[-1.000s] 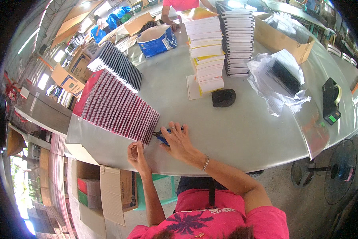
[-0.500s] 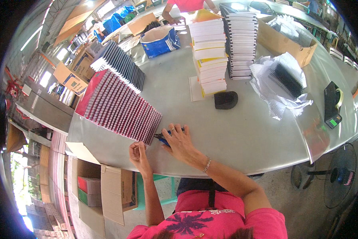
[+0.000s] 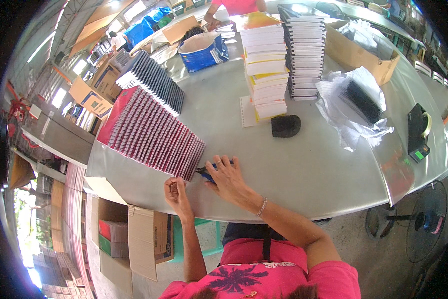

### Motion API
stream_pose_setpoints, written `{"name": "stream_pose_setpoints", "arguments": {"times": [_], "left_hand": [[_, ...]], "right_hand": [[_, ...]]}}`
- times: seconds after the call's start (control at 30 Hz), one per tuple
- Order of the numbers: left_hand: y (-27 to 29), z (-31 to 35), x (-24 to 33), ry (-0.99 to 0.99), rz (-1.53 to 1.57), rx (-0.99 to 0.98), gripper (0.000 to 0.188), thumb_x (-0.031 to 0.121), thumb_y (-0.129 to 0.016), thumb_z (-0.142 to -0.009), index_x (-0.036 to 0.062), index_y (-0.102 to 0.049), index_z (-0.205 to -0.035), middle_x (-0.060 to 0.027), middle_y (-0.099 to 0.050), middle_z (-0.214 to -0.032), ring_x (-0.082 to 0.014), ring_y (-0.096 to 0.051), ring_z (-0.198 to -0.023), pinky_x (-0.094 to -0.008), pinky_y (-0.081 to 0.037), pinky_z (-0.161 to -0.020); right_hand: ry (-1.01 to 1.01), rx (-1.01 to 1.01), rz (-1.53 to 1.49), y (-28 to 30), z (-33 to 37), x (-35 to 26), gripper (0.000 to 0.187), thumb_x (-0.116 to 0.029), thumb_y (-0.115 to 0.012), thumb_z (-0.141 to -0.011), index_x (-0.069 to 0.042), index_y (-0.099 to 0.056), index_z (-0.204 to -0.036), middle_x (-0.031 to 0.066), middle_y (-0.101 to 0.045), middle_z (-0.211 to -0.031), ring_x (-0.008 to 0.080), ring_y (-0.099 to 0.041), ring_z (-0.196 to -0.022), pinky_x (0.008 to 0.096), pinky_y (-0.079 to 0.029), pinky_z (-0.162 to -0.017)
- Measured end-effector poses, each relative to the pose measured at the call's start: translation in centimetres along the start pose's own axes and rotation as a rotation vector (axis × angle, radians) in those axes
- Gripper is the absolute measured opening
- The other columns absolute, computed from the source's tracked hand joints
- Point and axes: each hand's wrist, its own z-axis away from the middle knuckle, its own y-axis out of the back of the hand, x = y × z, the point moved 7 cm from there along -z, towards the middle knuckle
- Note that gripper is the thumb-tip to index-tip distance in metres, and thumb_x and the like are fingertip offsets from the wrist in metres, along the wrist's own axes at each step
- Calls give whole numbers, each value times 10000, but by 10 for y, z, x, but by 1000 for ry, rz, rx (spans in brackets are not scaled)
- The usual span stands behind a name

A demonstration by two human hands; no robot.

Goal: The person uses shears to trim the ends of spiral bindings on a stack of notebooks, then handles a smaller notebook and its spiral binding.

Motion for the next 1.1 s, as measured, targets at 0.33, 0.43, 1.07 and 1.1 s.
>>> {"name": "stream_pose_setpoints", "arguments": {"times": [0.33, 0.43, 1.07, 1.1], "left_hand": [[-5, 8, 2, 35, -113, -89, 178, 187, -621, -979, 37, -538, -1027, -33, -569, -874, -107, -530, -817, -268, -424, -777], [-4, 8, 4, 7, -82, -57, 215, 217, -635, -979, 39, -531, -1040, -27, -561, -868, -104, -520, -811, -269, -416, -763], [8, -4, 15, -150, -297, 46, 173, 109, -711, -917, -11, -586, -918, -55, -568, -905, -134, -537, -775, -286, -464, -733], [8, -3, 15, -152, -293, 48, 172, 107, -713, -915, -12, -589, -914, -55, -569, -904, -135, -537, -775, -287, -464, -732]], "right_hand": [[152, -101, 95, -1, 4, -1, 555, -421, -632, -903, -79, -519, -1325, 148, -506, -1280, 325, -450, -1205, 536, -314, -1017], [314, -165, 32, 6, 4, 14, 557, -451, -581, -933, -92, -507, -1352, 146, -507, -1283, 321, -448, -1219, 514, -317, -1026], [381, -159, -55, 18, 3, 24, 548, -462, -572, -937, -110, -522, -1354, 134, -529, -1250, 292, -470, -1199, 456, -334, -1015], [380, -163, -55, 17, 3, 24, 548, -462, -571, -938, -108, -522, -1354, 136, -528, -1252, 293, -469, -1200, 457, -333, -1017]]}}
